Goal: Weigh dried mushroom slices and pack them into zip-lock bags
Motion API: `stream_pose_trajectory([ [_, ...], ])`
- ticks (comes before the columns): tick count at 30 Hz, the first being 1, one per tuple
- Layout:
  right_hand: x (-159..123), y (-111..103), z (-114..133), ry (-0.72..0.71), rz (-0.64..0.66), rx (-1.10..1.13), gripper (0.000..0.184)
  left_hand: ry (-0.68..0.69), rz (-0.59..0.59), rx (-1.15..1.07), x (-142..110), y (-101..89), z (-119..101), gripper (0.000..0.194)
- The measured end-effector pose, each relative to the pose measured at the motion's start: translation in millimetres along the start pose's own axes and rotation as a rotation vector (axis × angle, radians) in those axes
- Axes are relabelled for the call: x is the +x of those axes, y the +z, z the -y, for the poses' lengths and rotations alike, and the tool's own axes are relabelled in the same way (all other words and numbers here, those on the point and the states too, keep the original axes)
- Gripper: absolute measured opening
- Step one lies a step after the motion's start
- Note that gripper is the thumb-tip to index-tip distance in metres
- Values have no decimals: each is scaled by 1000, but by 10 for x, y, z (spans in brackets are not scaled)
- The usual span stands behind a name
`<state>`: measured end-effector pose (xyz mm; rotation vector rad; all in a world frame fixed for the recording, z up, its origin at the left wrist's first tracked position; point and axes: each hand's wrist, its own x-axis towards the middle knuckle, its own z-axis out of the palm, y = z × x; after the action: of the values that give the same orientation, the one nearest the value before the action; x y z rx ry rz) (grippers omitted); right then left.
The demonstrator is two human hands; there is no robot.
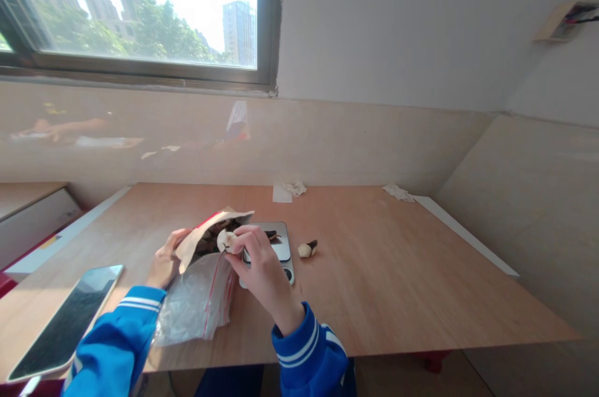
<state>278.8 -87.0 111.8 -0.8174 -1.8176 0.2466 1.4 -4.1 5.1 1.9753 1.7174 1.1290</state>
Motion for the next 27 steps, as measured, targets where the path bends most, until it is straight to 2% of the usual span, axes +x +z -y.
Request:
stream_pose_trajectory([
  [4,-133,-104,-245,177,-289,63,22,-61,-55,51,28,18,38,44],
  [6,-240,-122,-467,319,-358,63,28,-87,-92,74,46,25,59,42],
  [9,-441,-114,-833,498,-331,13,35,-92,-154,109,62,19,67,42],
  [13,-675,-65,-1154,567,-209,-36,35,-171,-239,172,52,-19,36,48],
  [16,-746,-31,-1221,575,-166,-56,37,-220,-263,144,39,-32,22,47],
  [21,-732,-32,-1216,528,-124,-124,36,-146,-252,93,35,-8,55,50],
  [27,-778,-5,-1240,505,-102,-247,39,-248,-207,51,34,6,79,61],
])
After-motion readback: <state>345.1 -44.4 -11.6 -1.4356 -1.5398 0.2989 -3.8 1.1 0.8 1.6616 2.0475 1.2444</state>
